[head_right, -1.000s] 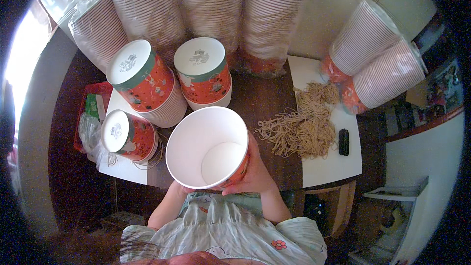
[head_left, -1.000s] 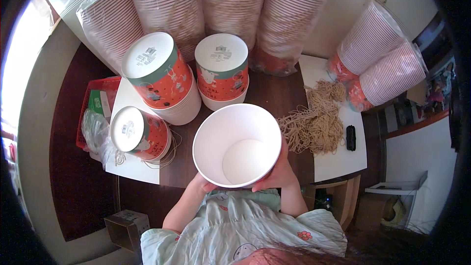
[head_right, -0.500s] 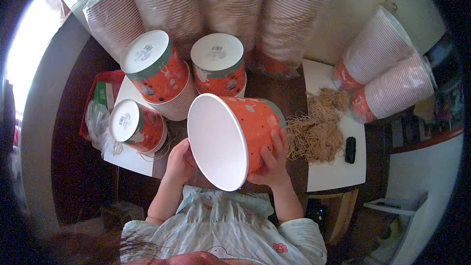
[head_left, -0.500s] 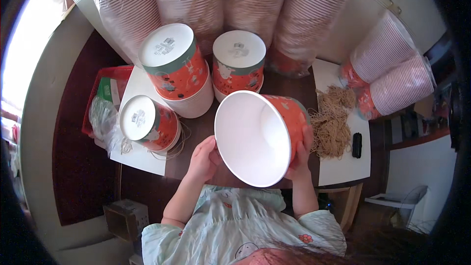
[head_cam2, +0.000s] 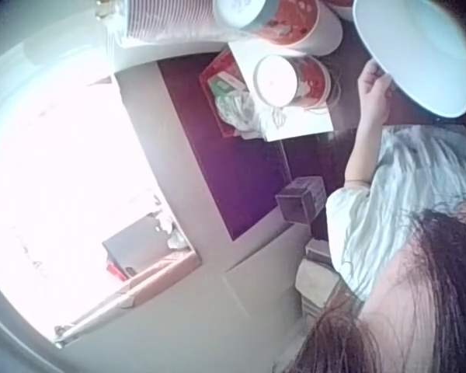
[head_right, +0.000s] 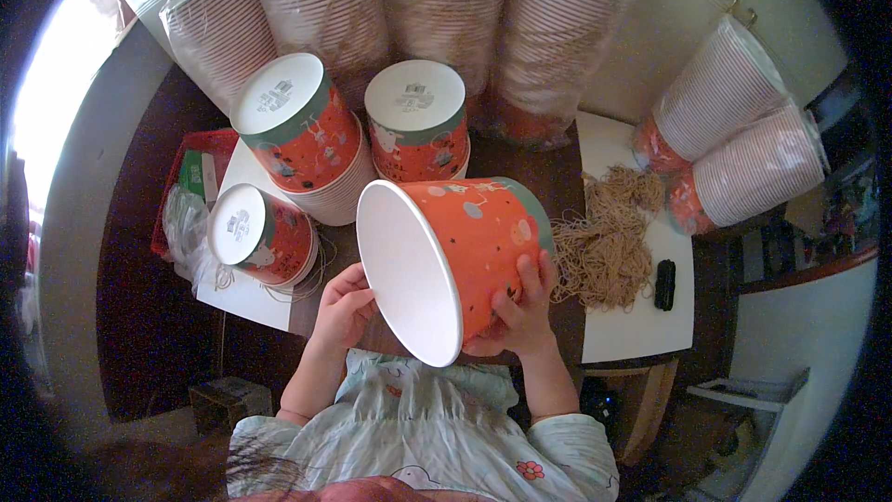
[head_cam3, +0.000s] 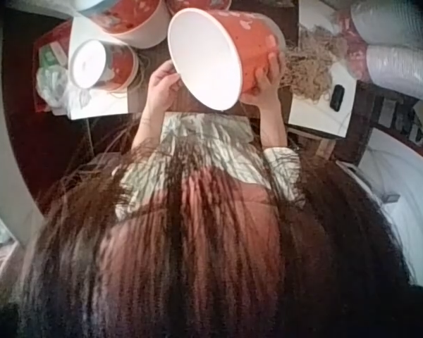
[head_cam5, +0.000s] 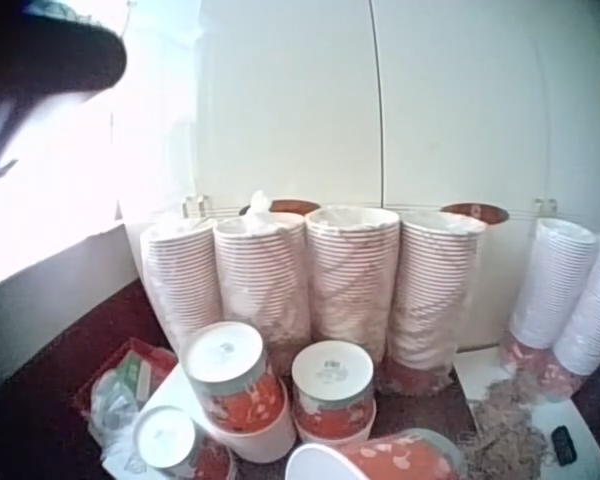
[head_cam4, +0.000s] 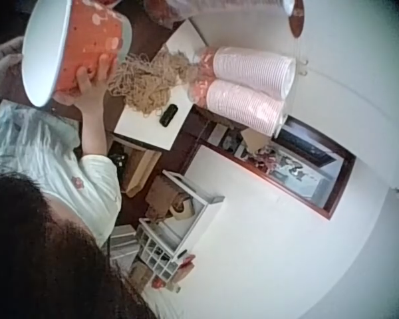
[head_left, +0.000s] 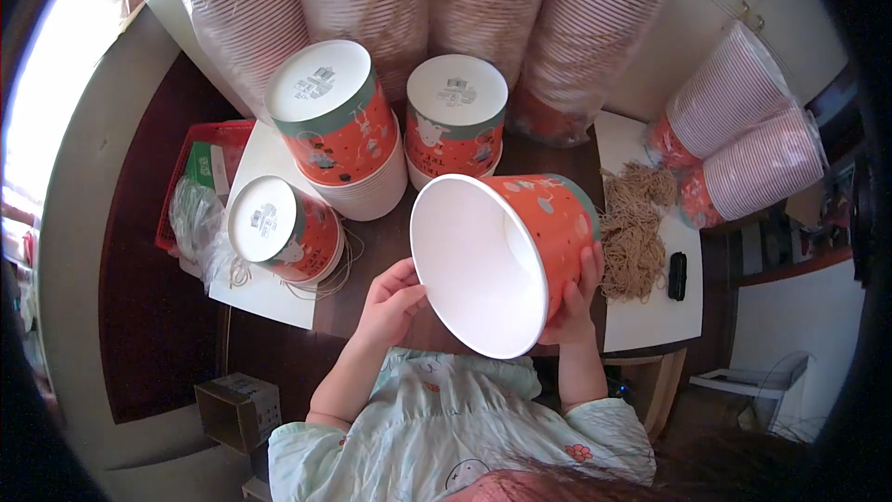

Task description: Tying elastic strings to paper buckets for use as handles.

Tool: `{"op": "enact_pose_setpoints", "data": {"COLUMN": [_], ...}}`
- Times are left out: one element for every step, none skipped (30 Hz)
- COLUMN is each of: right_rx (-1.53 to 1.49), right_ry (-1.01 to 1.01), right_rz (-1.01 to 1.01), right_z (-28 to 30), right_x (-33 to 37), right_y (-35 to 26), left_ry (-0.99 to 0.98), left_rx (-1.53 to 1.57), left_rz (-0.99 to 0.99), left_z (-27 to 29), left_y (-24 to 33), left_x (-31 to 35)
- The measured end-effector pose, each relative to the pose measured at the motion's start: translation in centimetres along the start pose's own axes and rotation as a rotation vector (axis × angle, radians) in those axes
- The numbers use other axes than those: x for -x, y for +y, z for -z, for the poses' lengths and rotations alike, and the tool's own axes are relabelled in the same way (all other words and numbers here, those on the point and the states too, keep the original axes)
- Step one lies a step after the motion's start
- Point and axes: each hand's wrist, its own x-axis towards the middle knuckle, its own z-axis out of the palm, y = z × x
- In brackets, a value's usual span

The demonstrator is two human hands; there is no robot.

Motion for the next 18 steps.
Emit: {"op": "enact_pose_setpoints", "data": {"right_rx": [0.004, 0.004, 0.012, 0.021, 0.025, 0.006, -0.012, -0.006, 0.011, 0.029, 0.034, -0.005, -0.044, -0.044, -0.057, -0.070, -0.069, -0.048], "right_ry": [-0.003, -0.005, 0.016, 0.037, 0.034, 0.022, 0.010, 0.009, 0.023, 0.037, 0.034, 0.063, 0.092, 0.092, 0.095, 0.099, 0.100, 0.105], "right_rz": [-0.005, -0.007, -0.002, 0.003, 0.001, 0.003, 0.005, 0.001, -0.016, -0.033, -0.037, -0.040, -0.044, -0.043, -0.040, -0.036, -0.037, -0.029], "right_z": [0.0, -0.1, -0.3, -0.5, -0.6, -0.7, -0.7, -0.9, -1.0, -1.1, -1.4, -1.6, -1.7, -1.8, -1.8, -1.9, -2.0, -2.2], "right_x": [0.1, 0.3, 0.6, 0.9, 1.1, 1.1, 1.2, 1.3, 1.4, 1.4, 1.5, 1.6, 1.7, 1.6, 1.5, 1.4, 1.4, 1.6], "right_y": [0.0, 0.0, 0.1, 0.3, 0.5, 0.8, 1.1, 1.4, 1.7, 1.9, 2.2, 2.3, 2.3, 2.3, 2.2, 2.1, 2.1, 2.1], "left_ry": [0.002, -0.017, -0.035, -0.032, -0.018, -0.004, 0.086, 0.111, 0.133, 0.056, -0.067, -0.187, -0.200, -0.199, -0.248, -0.298, -0.299, -0.323], "left_rx": [0.000, -0.042, -0.085, -0.083, -0.146, -0.208, -0.359, -0.665, -0.972, -1.100, -1.222, -1.343, -1.389, -1.389, -1.415, -1.440, -1.441, -1.437], "left_rz": [0.000, 0.002, 0.004, 0.005, -0.127, -0.259, -0.361, -0.559, -0.758, -0.880, -0.885, -0.885, -0.859, -0.859, -0.828, -0.796, -0.795, -0.766], "left_z": [-0.1, -0.2, -0.4, -1.2, -2.5, -3.3, -3.6, -3.4, -3.1, -3.3, -3.7, -4.3, -5.1, -5.3, -5.4, -5.4, -5.5, -5.6], "left_y": [0.0, 0.1, 0.3, 0.4, 0.5, 0.4, -0.1, 0.0, 0.4, 1.0, 1.6, 2.1, 2.2, 2.1, 2.0, 2.0, 2.1, 2.2], "left_x": [0.1, 0.1, 0.2, 0.3, 0.2, 0.1, 0.3, 0.4, 0.6, 0.7, 0.9, 1.3, 1.5, 1.3, 1.1, 1.0, 0.9, 0.8]}}
